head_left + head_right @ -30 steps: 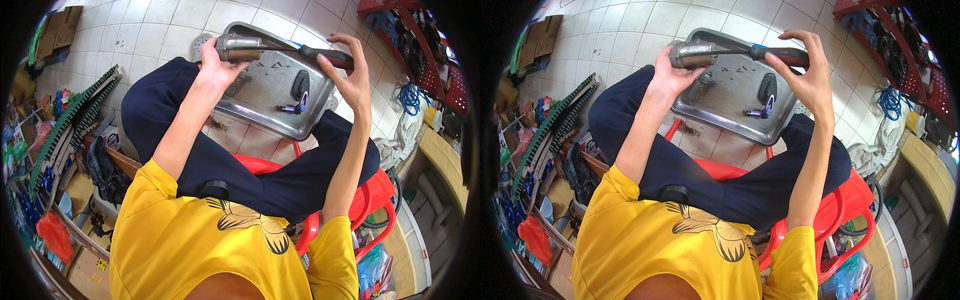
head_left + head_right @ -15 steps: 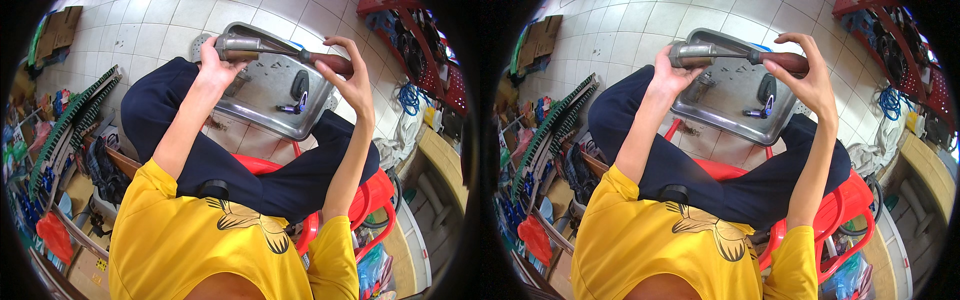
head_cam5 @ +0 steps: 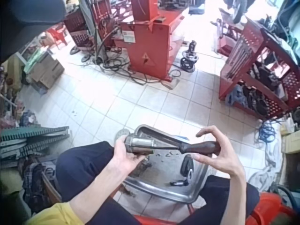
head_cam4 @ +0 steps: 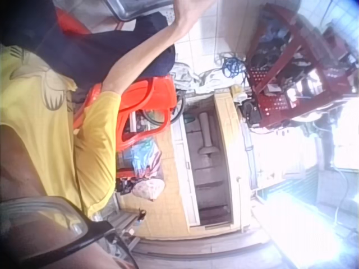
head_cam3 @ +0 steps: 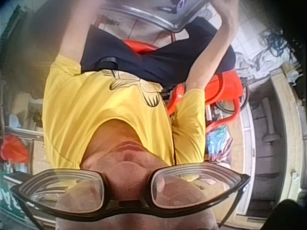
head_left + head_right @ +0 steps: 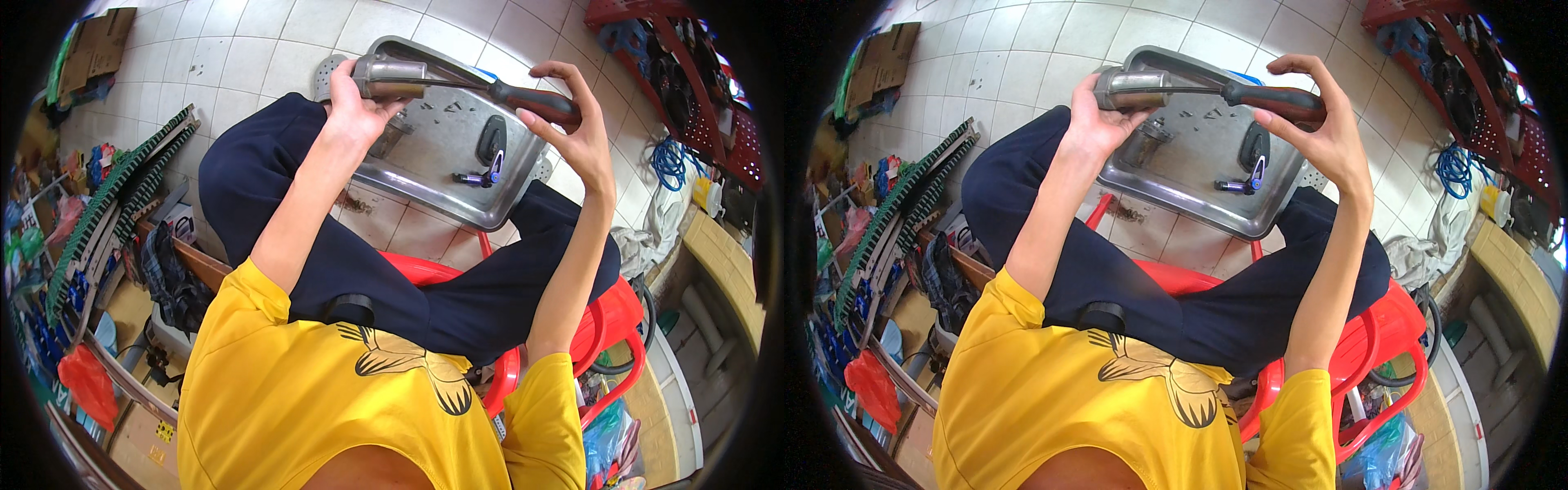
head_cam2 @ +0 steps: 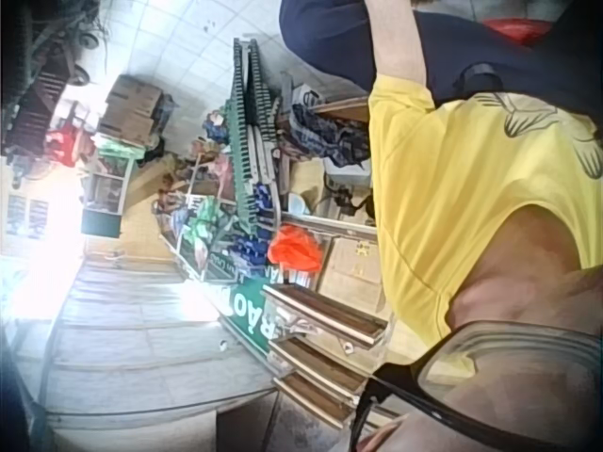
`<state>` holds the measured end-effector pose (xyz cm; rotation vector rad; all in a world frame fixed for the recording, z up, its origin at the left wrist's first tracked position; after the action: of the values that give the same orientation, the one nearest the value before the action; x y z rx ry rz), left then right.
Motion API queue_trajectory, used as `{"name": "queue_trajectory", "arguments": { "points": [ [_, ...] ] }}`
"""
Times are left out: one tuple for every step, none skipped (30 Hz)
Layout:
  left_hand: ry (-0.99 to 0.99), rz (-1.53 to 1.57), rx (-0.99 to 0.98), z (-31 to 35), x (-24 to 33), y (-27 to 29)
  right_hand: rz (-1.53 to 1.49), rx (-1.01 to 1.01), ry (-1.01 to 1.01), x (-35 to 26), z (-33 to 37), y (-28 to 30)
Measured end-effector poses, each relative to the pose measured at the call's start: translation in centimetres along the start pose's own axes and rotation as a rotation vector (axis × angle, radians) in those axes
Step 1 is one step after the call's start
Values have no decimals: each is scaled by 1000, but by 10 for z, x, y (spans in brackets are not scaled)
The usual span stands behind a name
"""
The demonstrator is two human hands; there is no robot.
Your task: The person disassembles a starter motor by using a screwdriver to remove screws and pry the components apart while holding the object over a metal tray.
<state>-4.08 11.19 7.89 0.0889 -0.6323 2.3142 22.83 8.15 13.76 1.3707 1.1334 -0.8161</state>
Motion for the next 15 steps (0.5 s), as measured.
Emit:
{"name": "queue_trajectory", "arguments": {
  "points": [
    [3,6,-5,-1,0,1,18,-5,40,-1,1,-2],
    [7,21,-1,-3,0,2,26,-13,-2,-2,0,-1],
    [11,35,2,-4,-1,3,1,-28,-98,-4,-2,2],
    [11,50,10,-4,-1,3,-26,-42,-194,-5,-4,4],
    [1,35,3,-3,0,4,-86,-65,-345,-7,-8,11],
    [-10,21,-3,-2,1,4,-91,-76,-402,-6,-8,12],
    [-18,5,-13,-1,1,3,-92,-84,-459,-6,-9,14],
    [-11,8,-10,-1,0,2,-40,-81,-423,-4,-8,12],
    [-3,12,-7,-2,-1,1,13,-78,-386,-3,-7,10],
    [5,16,-4,-2,-1,1,103,-107,-261,-7,-4,8],
    [9,15,-4,-2,-1,1,80,-90,-178,-6,-3,6],
    [12,14,-3,-2,-1,0,57,-73,-94,-3,-2,3],
    [14,14,-1,-2,-1,1,70,-75,-65,-2,-2,3],
    [14,16,-1,-3,-2,2,83,-77,-37,-1,-2,2],
    [14,18,-1,-5,-2,4,133,-96,-64,-1,-2,5]
  ]
}}
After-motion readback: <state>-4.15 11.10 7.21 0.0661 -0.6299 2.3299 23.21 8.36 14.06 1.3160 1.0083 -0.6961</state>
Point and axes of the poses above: each hand's wrist, its own z-axis away from the middle knuckle, its own y-axis out of the back of the hand, x = y × z, the point moved 1 cm from there along -z, towards the middle knuckle, and after that the axes turned 6 degrees about y, right-handed, at the moved point
